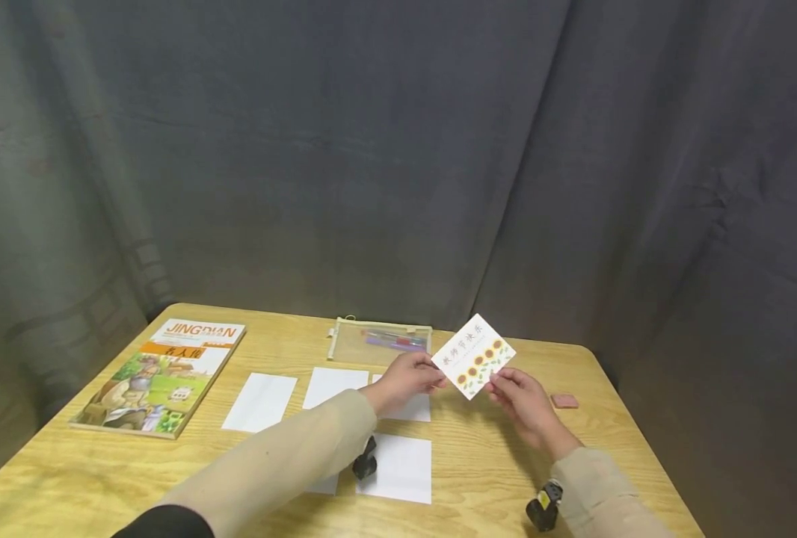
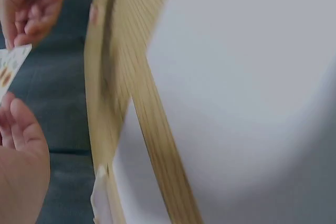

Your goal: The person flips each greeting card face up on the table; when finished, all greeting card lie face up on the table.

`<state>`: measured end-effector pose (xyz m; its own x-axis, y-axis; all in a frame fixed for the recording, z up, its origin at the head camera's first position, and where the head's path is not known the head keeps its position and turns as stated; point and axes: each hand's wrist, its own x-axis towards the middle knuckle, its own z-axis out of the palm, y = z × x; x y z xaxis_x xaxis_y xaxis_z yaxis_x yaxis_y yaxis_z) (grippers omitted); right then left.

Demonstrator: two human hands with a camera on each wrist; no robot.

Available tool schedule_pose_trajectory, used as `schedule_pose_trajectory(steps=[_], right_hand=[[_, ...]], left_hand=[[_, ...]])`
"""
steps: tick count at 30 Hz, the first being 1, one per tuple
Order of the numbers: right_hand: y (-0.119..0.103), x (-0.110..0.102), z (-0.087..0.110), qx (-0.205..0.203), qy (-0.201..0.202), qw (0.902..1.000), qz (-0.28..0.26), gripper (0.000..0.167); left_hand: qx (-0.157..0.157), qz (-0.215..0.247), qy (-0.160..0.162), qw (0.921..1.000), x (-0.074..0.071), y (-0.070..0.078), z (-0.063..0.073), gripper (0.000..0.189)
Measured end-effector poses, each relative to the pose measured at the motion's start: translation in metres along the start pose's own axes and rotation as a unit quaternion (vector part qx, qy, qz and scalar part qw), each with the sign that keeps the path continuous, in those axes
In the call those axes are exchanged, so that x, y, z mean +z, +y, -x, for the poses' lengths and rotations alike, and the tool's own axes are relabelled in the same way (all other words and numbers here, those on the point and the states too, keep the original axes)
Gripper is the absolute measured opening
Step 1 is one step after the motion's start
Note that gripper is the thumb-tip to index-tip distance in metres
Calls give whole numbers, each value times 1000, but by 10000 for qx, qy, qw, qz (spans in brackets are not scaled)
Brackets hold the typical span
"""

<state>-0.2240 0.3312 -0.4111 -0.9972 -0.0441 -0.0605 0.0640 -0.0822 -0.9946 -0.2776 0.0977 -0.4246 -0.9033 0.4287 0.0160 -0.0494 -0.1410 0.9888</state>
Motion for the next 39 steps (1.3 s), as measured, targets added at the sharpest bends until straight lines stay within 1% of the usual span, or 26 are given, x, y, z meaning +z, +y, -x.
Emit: schedule_pose_trajectory(steps=[3,5,6,7,8,10,11,12,14,15,16,17,18,20,24,25,26,29,33,36,39], right_hand=[[1,5,-2,153,83,9998,-121,13],[1,7,-2,244,145,9996,-46,9],[0,7,-3,241,190,9995,48,6],[-1,8,-3,194,301,9992,160,10],[-3,8,-3,92,445,9985,304,19],[-8,6,-3,-204,658,9940,845,36],[-11,5,-3,-362,772,9889,1213,42],[-14,5,-3,-479,865,9818,1620,46],[-19,4,-4,-592,928,9642,2414,45],[-21,3,-3,-578,888,9560,2737,42],[-22,2,-3,-540,835,9499,2963,38],[-22,1,-3,-464,787,9443,3162,37],[-21,0,-2,-368,747,9417,3259,35],[-19,-2,-1,-154,693,9420,3280,34],[-9,-7,1,254,624,9495,3063,31],[-7,-8,1,340,602,9516,2996,29],[-4,-10,0,409,585,9530,2944,28],[3,-14,-1,553,527,9544,2885,25],[14,-22,-3,703,511,9517,2944,22],[22,-29,-4,794,524,9496,2988,20],[26,-33,-5,849,519,9464,3072,18]], left_hand=[[-27,461,216,9987,4,0,1,11],[4,585,357,9976,6,-1,0,14],[7,581,411,9975,6,-1,0,14],[30,520,455,9976,6,-1,0,14],[65,362,492,9981,6,-1,0,15],[108,-6,533,9985,5,0,1,14],[139,-227,533,9982,5,1,2,13],[168,-455,514,9975,4,1,3,12],[222,-809,498,9952,3,2,5,9],[214,-876,486,9947,3,2,5,9],[210,-934,486,9942,3,2,6,9],[205,-994,501,9936,3,1,6,9],[184,-1017,538,9932,3,0,6,8],[66,-1051,634,9924,4,-2,6,10],[-178,-1203,827,9891,6,-10,5,3],[-247,-1227,846,9885,7,-12,5,2],[-306,-1243,844,9882,8,-14,6,7],[-684,-1162,713,9883,14,-14,12,27],[-1139,-779,508,9891,26,-14,18,43],[-1226,-661,438,9893,33,-16,20,45],[-1330,-924,312,9863,37,-15,24,55]])
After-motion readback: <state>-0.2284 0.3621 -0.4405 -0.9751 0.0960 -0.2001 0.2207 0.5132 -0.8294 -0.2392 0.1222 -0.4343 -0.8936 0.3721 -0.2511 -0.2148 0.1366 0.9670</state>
